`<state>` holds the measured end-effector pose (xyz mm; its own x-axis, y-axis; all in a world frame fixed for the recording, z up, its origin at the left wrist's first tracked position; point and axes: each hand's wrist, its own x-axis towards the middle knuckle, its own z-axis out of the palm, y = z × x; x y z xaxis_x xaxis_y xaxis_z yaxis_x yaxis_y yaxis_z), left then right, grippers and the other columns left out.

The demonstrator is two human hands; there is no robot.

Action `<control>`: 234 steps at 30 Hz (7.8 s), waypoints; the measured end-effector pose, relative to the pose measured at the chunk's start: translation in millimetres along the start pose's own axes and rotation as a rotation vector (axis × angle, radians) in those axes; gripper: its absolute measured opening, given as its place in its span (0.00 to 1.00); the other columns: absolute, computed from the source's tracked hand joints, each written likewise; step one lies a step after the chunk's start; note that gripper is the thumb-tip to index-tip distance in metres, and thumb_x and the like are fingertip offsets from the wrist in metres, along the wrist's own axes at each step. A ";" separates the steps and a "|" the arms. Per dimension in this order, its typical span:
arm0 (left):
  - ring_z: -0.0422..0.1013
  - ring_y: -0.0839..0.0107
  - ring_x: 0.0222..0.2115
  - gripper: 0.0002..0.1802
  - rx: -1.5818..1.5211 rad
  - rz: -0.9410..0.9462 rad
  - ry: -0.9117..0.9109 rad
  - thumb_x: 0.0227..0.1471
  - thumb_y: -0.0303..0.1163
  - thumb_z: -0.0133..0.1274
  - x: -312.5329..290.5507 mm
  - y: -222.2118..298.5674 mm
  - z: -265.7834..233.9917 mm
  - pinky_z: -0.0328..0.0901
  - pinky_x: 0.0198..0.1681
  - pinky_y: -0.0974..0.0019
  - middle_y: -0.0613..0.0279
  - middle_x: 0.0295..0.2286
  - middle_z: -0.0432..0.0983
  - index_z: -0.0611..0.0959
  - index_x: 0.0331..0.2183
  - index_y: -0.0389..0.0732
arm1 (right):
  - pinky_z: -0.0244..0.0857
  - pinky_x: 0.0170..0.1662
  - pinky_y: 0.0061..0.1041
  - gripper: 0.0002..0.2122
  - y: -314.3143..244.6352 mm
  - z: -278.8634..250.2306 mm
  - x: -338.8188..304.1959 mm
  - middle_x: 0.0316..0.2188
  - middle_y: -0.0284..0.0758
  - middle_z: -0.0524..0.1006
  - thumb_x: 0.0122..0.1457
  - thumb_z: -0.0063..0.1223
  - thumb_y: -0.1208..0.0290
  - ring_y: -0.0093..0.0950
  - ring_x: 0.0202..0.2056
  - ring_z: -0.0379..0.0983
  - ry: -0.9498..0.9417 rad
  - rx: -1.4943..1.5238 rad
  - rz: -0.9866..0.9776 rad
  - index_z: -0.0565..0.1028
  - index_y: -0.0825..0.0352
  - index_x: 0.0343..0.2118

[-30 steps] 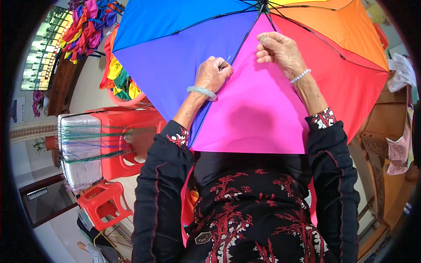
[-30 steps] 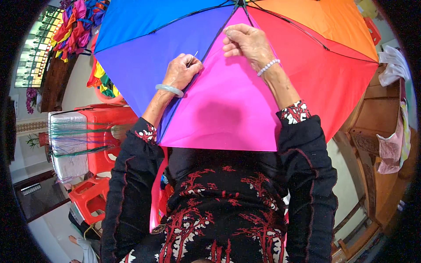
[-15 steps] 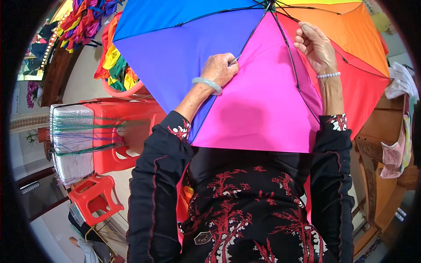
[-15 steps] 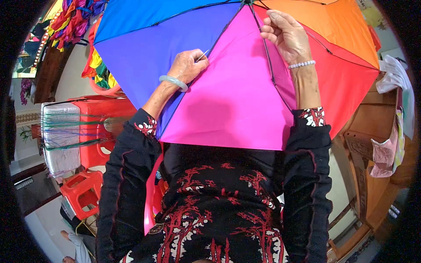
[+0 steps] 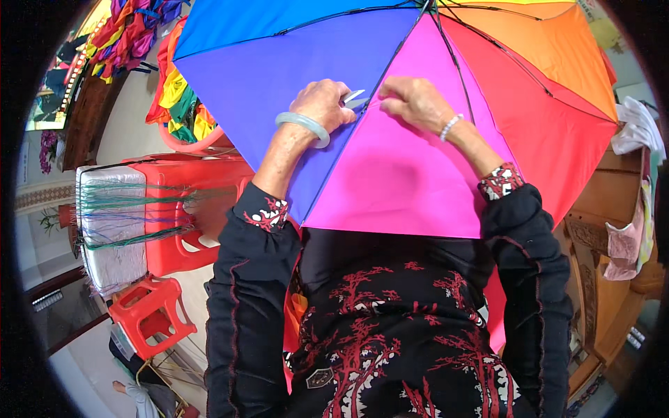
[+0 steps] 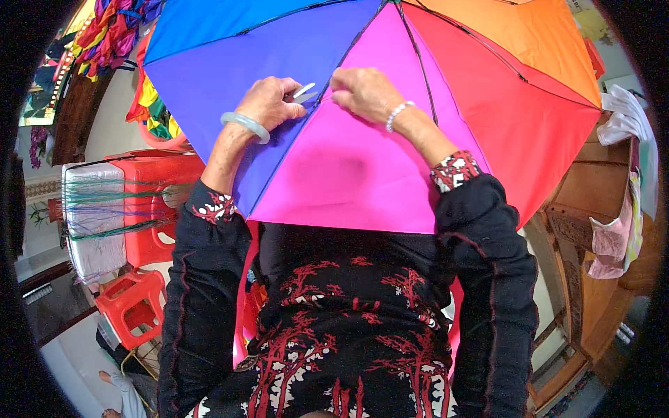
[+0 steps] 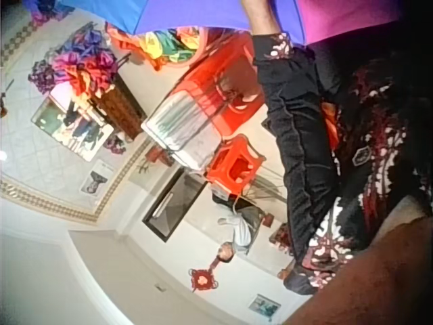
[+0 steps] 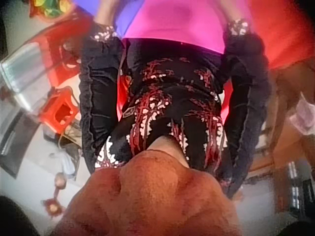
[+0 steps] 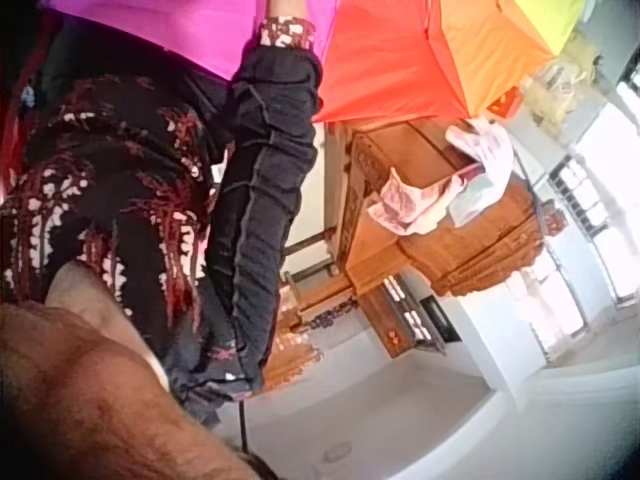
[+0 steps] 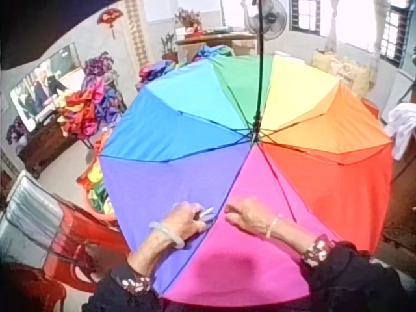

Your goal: Repairing a colorful umbrella by stitching the fabric to the metal frame ribs using a needle and thread.

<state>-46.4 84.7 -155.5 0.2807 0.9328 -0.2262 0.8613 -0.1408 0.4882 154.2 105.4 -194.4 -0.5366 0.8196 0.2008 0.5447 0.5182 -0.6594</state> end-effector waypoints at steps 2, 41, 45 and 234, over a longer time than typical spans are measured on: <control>0.71 0.56 0.31 0.14 0.036 0.000 0.018 0.34 0.33 0.56 -0.4 2.6 4.7 0.65 0.34 0.58 0.52 0.26 0.75 0.80 0.29 0.39 | 0.63 0.29 0.34 0.06 -0.6 11.2 -0.8 0.20 0.41 0.73 0.47 0.47 0.70 0.39 0.24 0.70 0.005 -0.118 -0.019 0.70 0.67 0.23; 0.71 0.50 0.26 0.09 0.289 0.072 0.292 0.42 0.31 0.45 8.2 7.2 41.3 0.65 0.31 0.53 0.45 0.21 0.72 0.77 0.22 0.38 | 0.62 0.29 0.40 0.07 -15.4 14.0 8.7 0.18 0.46 0.71 0.43 0.46 0.70 0.45 0.24 0.69 0.001 -0.146 0.116 0.69 0.68 0.17; 0.70 0.50 0.26 0.08 0.244 0.081 0.233 0.39 0.32 0.50 9.9 1.9 34.2 0.65 0.31 0.54 0.45 0.21 0.73 0.77 0.22 0.37 | 0.62 0.21 0.29 0.06 9.6 -39.5 -1.6 0.17 0.40 0.69 0.49 0.43 0.73 0.28 0.15 0.64 0.198 -0.158 -0.167 0.69 0.69 0.22; 0.69 0.67 0.13 0.07 -1.149 -0.401 0.281 0.49 0.24 0.40 -5.9 27.7 114.7 0.59 0.08 0.72 0.52 0.16 0.70 0.69 0.25 0.29 | 0.66 0.14 0.24 0.09 10.7 43.0 -75.0 0.13 0.36 0.73 0.50 0.37 0.76 0.25 0.12 0.70 0.265 0.707 0.529 0.72 0.70 0.24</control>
<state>24.3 37.2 -237.4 -0.1373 0.9015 -0.4105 -0.0429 0.4086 0.9117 172.5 38.9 -247.7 -0.1174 0.9816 -0.1508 0.1092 -0.1382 -0.9844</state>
